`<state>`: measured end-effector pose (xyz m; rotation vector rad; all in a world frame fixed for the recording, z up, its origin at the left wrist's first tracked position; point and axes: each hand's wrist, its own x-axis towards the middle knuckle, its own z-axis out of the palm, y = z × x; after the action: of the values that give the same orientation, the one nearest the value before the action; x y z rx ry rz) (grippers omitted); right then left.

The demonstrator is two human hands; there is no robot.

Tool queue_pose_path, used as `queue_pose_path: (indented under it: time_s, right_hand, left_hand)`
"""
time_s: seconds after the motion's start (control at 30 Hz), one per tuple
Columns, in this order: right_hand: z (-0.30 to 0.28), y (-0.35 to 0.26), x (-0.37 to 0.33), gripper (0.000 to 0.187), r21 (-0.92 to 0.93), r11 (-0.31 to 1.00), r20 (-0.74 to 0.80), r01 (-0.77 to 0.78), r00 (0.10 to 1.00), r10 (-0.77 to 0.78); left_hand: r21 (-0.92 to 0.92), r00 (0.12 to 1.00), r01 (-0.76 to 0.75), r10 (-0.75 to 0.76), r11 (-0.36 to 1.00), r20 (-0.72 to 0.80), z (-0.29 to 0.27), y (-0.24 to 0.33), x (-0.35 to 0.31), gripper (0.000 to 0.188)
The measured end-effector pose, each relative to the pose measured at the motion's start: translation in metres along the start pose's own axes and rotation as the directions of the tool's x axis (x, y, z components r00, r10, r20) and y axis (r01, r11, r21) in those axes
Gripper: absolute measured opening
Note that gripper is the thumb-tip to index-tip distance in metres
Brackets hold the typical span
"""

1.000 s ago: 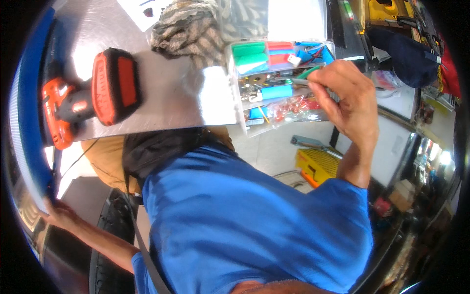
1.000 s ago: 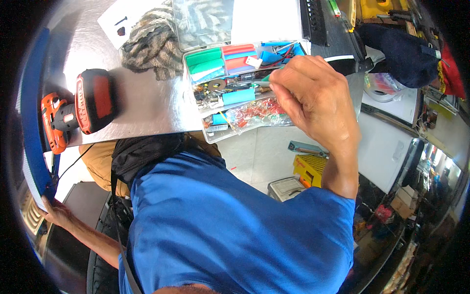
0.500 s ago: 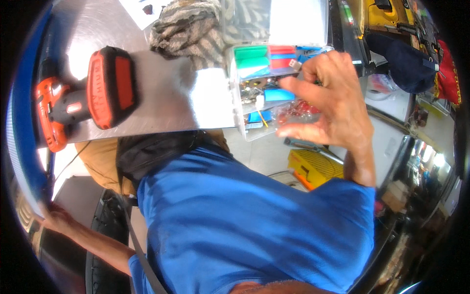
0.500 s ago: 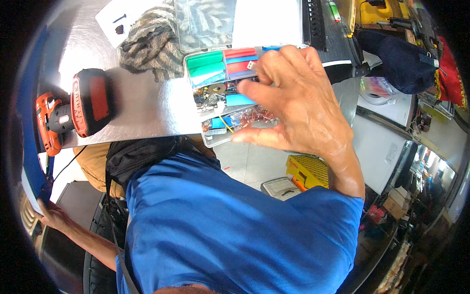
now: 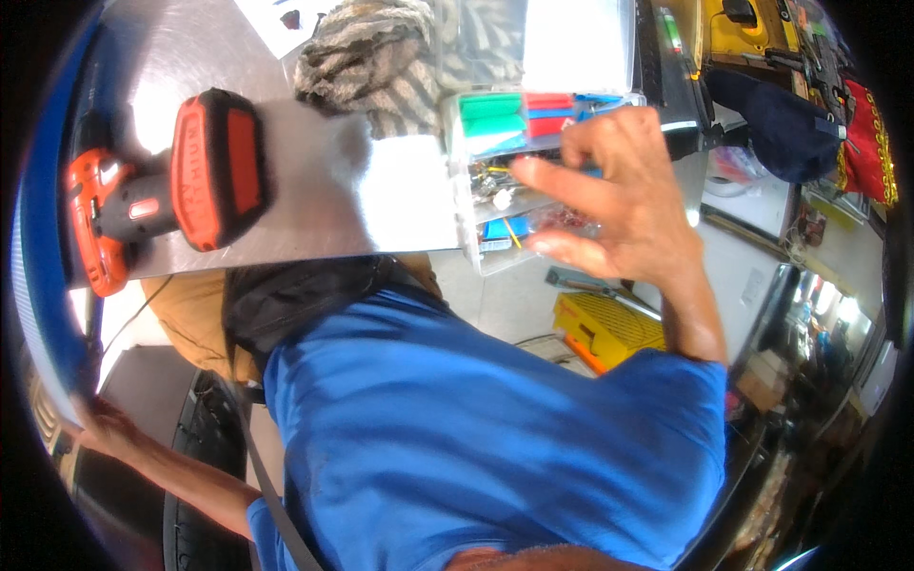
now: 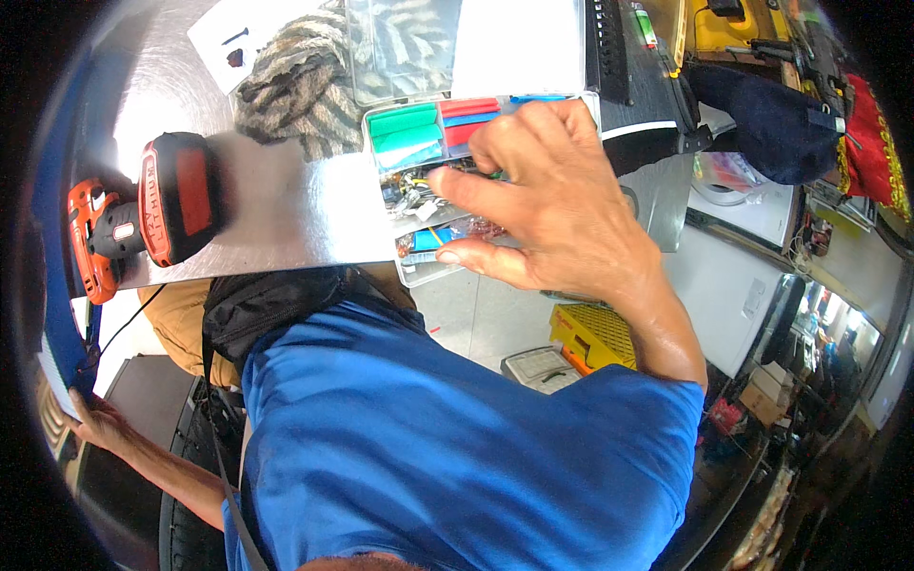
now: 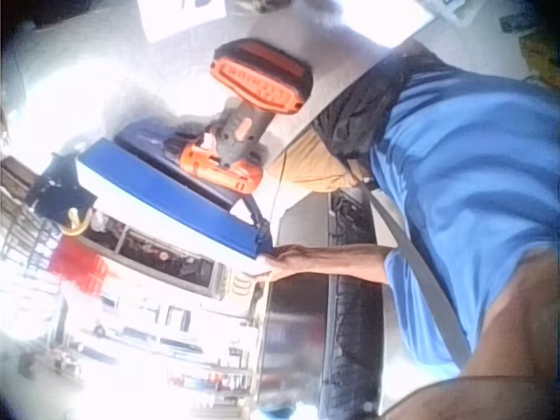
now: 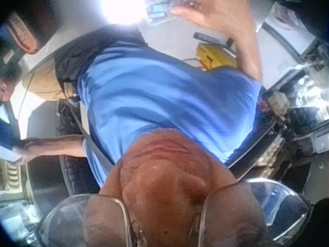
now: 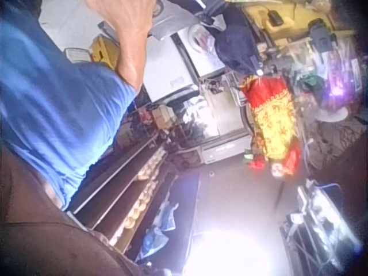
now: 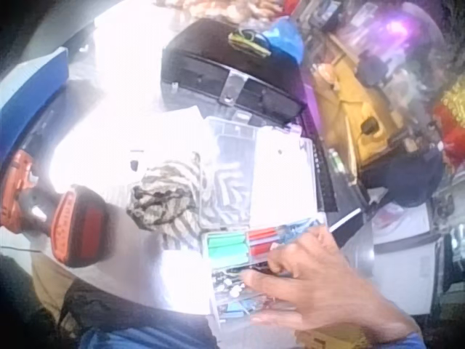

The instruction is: The person uses a cordless drill to drive screws into a blue corrugated plastic sheet, securing it to a metal frame. They repeatedly select screws from a container, position the sheet, and use the drill to fasten it at multiple points.

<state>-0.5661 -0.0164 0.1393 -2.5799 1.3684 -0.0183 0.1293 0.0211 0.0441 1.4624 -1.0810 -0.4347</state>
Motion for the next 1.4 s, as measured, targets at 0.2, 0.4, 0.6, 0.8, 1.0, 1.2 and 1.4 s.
queue_pose_path:
  time_s: [0.2, 0.4, 0.6, 0.8, 1.0, 1.2, 1.4]
  right_hand:
    - [-0.001, 0.0, -0.004, 0.023, 0.049, 0.999, -0.03, -0.021, 0.999, 0.022]
    - [0.016, 0.006, 0.003, 0.019, 0.014, 1.0, -0.155, 0.019, 0.988, -0.017]
    - [0.011, 0.002, 0.004, 0.019, 0.043, 0.999, -0.068, -0.015, 0.998, 0.018]
    - [0.011, 0.002, 0.001, 0.015, 0.1, 0.993, -0.105, -0.064, 0.992, 0.075]
    - [0.018, -0.02, 0.011, 0.012, -0.019, 0.971, -0.095, -0.237, 0.968, 0.234]
    - [0.033, -0.025, 0.012, 0.011, 0.036, 0.958, -0.197, -0.285, 0.938, 0.287]
    - [0.033, -0.015, 0.013, 0.008, 0.17, 0.959, -0.189, -0.229, 0.947, 0.26]
  left_hand:
    - [0.005, 0.999, -0.03, 0.03, 1.0, -0.014, 0.013, 0.008, -0.004, 0.061]
    - [0.03, 1.0, -0.013, 0.013, 0.999, -0.02, 0.009, 0.005, -0.002, 0.058]
    - [0.018, 1.0, -0.029, 0.029, 0.999, 0.005, 0.001, -0.003, 0.001, 0.061]
    - [0.087, 0.997, -0.015, 0.022, 0.996, -0.073, 0.013, 0.006, -0.004, 0.064]
    - [0.071, 0.997, -0.024, 0.029, 0.997, -0.066, 0.012, 0.004, -0.003, 0.063]
    - [0.051, 0.999, -0.041, 0.042, 0.998, -0.016, -0.001, -0.006, -0.002, 0.062]
    - [0.027, 0.999, -0.038, 0.037, 0.999, 0.009, 0.0, -0.007, 0.002, 0.062]
